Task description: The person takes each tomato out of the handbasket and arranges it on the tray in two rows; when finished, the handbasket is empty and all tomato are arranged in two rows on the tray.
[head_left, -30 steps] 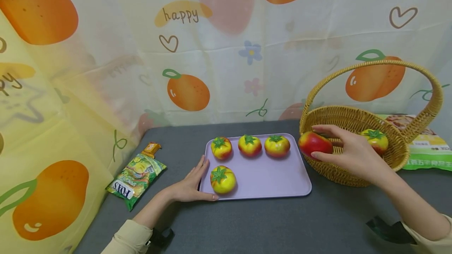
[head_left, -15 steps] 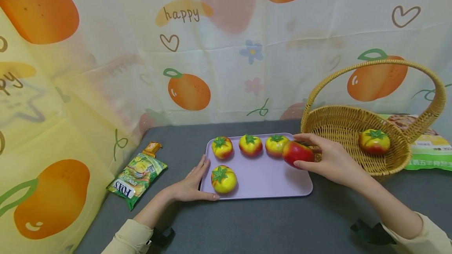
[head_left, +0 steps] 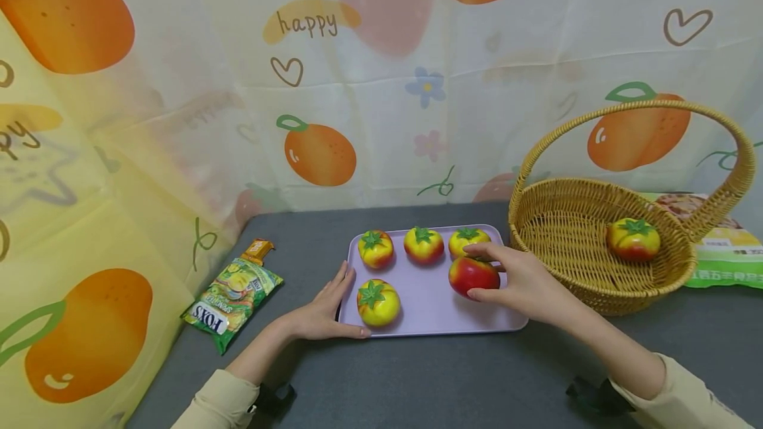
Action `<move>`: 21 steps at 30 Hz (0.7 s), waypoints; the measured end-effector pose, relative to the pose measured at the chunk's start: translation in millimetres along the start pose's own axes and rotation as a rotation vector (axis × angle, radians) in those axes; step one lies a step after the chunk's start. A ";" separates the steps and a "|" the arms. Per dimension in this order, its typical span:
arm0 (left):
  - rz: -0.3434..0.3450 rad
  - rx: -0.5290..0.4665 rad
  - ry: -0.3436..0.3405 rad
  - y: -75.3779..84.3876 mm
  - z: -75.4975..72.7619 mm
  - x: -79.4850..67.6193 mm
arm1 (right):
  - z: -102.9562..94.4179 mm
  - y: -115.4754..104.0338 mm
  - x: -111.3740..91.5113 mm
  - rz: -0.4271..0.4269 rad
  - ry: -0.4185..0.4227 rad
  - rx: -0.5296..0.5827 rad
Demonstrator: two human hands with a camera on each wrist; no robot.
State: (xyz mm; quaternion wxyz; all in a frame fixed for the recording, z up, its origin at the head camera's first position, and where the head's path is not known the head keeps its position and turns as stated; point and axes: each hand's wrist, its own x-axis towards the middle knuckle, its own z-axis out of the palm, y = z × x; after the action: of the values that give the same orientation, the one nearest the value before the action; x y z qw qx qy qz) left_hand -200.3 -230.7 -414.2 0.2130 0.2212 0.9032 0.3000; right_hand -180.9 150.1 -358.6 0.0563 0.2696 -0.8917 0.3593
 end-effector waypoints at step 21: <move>0.009 -0.002 -0.001 -1.2 -0.6 0.4 | 41.0 -12.7 17.1 -0.089 -0.077 -0.048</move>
State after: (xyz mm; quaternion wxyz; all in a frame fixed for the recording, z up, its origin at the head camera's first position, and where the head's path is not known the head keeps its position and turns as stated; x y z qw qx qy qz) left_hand -201.3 -231.6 -414.6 0.2125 0.2250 0.9018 0.3016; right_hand -185.0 107.5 -376.0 0.0443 0.3210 -0.8888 0.3241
